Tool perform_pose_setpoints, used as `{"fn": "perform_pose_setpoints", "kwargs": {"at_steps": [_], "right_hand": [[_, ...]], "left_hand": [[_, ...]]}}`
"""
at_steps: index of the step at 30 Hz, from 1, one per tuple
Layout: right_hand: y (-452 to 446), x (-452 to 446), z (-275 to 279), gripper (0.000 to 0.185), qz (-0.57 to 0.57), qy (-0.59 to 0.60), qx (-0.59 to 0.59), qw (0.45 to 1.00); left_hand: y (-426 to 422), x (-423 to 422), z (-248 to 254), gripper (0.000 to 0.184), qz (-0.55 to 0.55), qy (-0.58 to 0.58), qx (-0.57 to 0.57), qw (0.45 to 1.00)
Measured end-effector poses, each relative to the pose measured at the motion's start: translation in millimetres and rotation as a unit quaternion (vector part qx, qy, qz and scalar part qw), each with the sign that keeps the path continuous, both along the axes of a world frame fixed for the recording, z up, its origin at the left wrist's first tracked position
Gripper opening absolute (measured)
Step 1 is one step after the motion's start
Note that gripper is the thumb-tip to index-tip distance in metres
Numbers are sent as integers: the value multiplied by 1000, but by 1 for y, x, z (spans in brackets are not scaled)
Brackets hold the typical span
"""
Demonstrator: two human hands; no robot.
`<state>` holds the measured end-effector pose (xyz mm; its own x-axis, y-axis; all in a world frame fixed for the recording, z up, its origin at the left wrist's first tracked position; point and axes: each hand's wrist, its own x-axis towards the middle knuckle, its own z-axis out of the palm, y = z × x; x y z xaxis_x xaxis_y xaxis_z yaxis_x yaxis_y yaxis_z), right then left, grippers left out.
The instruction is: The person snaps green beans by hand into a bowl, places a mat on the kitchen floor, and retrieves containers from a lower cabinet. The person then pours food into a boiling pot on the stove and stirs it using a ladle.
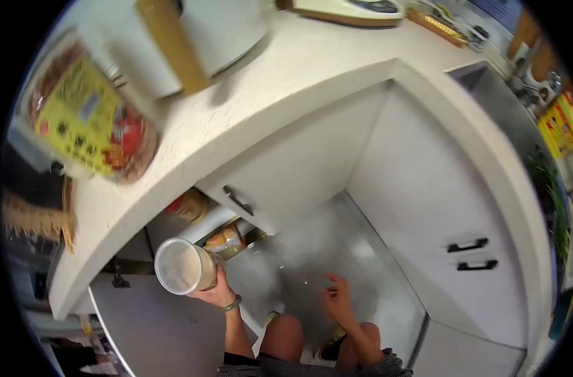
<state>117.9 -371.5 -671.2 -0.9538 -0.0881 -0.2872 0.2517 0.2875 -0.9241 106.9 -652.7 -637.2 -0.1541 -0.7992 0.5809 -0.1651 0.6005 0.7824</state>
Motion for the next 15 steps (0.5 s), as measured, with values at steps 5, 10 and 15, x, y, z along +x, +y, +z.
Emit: {"fn": "perform_pose_setpoints", "kwargs": {"at_steps": [5, 10, 15], "right_hand": [[-18, -17, -94, 40, -7, 28, 2, 1000], [-30, -41, -79, 37, 33, 59, -18, 998], [-47, -37, -82, 33, 41, 32, -9, 999]], "left_hand": [[-63, -27, -28, 99, 185, 4, -35, 982], [-130, -55, -18, 97, 193, 51, -56, 978], [-188, -50, -28, 91, 201, -37, -157, 966]]}}
